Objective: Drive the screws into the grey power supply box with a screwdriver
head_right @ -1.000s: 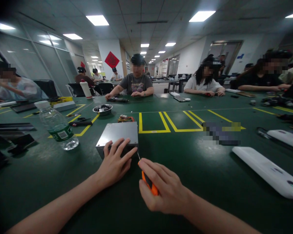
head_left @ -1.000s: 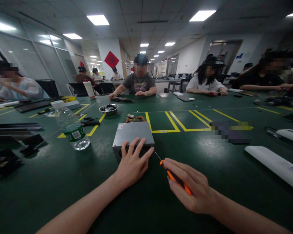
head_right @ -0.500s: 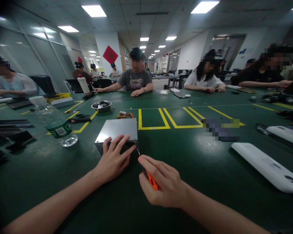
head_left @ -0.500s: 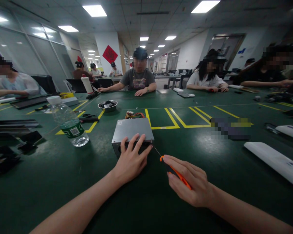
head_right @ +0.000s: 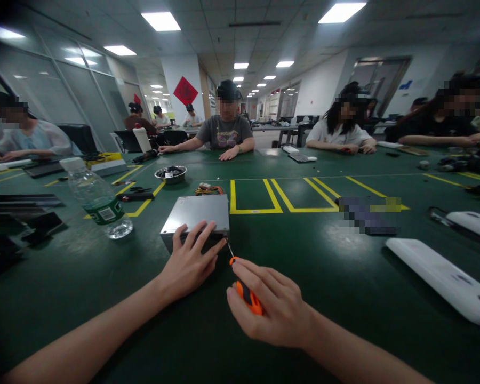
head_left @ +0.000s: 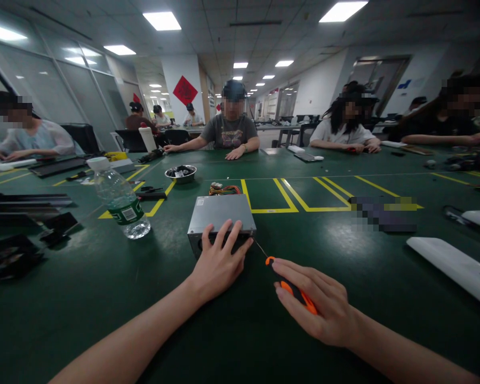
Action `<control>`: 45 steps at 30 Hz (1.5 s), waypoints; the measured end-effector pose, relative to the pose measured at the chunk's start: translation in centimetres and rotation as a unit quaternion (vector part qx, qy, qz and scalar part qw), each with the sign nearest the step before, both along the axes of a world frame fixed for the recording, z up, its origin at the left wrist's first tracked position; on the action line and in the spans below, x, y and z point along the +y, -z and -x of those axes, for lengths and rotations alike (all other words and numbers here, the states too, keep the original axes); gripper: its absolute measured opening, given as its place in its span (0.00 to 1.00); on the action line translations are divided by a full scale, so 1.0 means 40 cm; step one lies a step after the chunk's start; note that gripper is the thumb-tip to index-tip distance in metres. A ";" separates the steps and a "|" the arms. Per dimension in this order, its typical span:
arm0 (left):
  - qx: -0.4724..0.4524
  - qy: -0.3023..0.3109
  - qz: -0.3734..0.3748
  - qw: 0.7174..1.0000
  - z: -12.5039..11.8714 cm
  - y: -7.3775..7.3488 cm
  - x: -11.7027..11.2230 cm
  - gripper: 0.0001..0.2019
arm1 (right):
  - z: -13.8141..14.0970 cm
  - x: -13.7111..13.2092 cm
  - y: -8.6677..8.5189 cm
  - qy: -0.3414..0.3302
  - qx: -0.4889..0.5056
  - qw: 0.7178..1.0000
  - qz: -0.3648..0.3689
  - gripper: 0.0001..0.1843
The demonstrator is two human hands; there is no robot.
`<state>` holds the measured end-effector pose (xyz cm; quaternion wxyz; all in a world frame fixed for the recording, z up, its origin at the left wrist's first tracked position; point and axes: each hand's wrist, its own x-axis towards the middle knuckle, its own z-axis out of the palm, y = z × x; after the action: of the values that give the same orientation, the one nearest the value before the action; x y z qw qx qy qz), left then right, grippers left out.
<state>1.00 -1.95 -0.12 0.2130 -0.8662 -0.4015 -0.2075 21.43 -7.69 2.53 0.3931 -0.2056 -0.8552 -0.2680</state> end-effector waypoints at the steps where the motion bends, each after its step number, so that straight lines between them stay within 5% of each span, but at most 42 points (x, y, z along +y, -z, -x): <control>1: 0.000 0.000 -0.002 1.000 -0.001 0.000 -0.001 0.21 | -0.002 -0.003 -0.003 -0.009 0.006 1.000 0.009 0.07; 12: -0.006 0.062 0.057 0.996 0.031 -0.013 0.005 0.24 | 0.019 -0.039 -0.024 -0.078 0.086 0.991 0.068 0.12; 17: -0.034 0.108 0.092 0.989 0.054 -0.023 0.006 0.14 | 0.038 -0.014 -0.009 -0.098 0.101 0.988 0.060 0.16; 45: -0.052 0.105 0.079 0.990 0.055 -0.022 0.006 0.09 | 0.068 0.013 0.035 -0.028 0.032 0.998 0.052 0.17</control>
<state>-1.21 -1.71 0.75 0.0998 -0.9057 -0.3344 -0.2406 18.70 -7.17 1.12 0.4167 -0.2102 -0.8604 -0.2049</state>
